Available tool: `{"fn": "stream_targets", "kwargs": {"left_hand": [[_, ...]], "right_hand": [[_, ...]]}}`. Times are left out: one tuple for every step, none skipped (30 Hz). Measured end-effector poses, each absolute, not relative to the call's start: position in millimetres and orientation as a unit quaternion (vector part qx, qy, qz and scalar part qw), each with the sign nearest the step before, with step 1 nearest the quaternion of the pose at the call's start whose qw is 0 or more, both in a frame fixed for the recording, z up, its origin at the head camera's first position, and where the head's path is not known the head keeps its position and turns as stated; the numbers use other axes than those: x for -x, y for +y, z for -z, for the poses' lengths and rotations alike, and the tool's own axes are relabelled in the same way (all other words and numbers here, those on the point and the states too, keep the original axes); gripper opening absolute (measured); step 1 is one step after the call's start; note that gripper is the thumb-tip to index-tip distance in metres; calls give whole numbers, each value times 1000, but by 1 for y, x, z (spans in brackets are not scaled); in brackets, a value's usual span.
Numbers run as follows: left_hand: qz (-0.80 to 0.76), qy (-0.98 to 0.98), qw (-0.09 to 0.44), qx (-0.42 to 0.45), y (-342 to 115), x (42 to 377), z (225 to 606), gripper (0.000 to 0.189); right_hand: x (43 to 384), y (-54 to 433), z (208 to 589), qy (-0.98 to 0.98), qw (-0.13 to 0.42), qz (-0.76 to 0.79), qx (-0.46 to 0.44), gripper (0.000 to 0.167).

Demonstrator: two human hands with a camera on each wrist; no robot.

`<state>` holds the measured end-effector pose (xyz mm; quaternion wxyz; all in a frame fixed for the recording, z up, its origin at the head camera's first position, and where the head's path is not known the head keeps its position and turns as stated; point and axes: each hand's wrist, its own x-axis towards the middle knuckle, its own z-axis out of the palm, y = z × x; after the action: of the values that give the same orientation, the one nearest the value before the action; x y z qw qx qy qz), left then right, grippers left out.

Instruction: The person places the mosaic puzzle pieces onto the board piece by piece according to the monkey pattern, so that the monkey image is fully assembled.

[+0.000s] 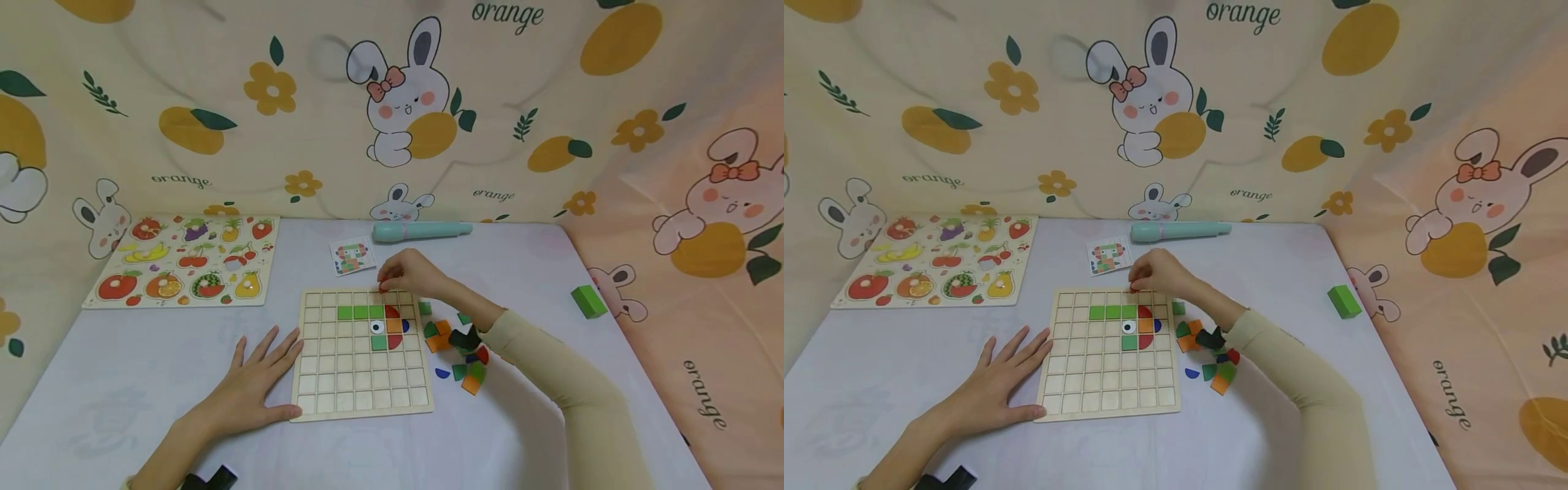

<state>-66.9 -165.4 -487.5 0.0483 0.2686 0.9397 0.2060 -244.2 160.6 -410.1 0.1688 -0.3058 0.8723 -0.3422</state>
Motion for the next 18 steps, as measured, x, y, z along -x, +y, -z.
{"fn": "stream_targets", "kwargs": {"left_hand": [[-207, 940, 48, -269, -165, 67, 488, 103], [-207, 939, 48, -269, -166, 67, 488, 103], [-208, 939, 47, -269, -166, 67, 488, 103], [-208, 939, 47, -269, -166, 67, 489, 103], [-209, 939, 48, -269, -166, 67, 489, 103], [-208, 939, 49, -269, -166, 67, 488, 103], [-209, 939, 50, -268, -166, 67, 488, 103], [-209, 939, 50, -268, -166, 67, 488, 103], [-210, 939, 52, -267, -166, 67, 488, 103], [-211, 939, 54, -266, -166, 67, 487, 103], [-211, 939, 55, -265, -165, 67, 487, 103], [-211, 939, 55, -265, -166, 67, 487, 103], [-212, 939, 55, -264, -166, 67, 487, 103], [-212, 939, 55, -265, -166, 67, 487, 103], [-212, 939, 56, -264, -166, 67, 488, 103], [-213, 939, 55, -265, -166, 67, 488, 103], [-213, 939, 54, -265, -166, 67, 488, 103], [-213, 939, 54, -265, -166, 68, 488, 103]], "right_hand": [[244, 150, 413, 865, 174, 351, 312, 10], [243, 140, 414, 860, 181, 357, 318, 7], [243, 131, 416, 856, 188, 360, 321, 5], [242, 122, 418, 853, 192, 358, 328, 3], [242, 114, 420, 853, 196, 354, 330, 3], [241, 107, 421, 852, 200, 350, 334, 3], [241, 100, 423, 853, 201, 342, 340, 3], [241, 94, 425, 854, 201, 333, 346, 3], [242, 88, 427, 854, 201, 325, 353, 3], [242, 83, 429, 854, 201, 316, 362, 3], [242, 78, 430, 853, 203, 311, 367, 3], [242, 74, 431, 850, 205, 309, 375, 4], [242, 70, 433, 849, 206, 303, 380, 6], [241, 67, 435, 848, 208, 301, 383, 7], [240, 65, 436, 848, 208, 296, 388, 8], [239, 62, 436, 850, 205, 288, 391, 9], [238, 60, 436, 852, 203, 282, 392, 9], [236, 58, 436, 854, 200, 276, 392, 8]]}}
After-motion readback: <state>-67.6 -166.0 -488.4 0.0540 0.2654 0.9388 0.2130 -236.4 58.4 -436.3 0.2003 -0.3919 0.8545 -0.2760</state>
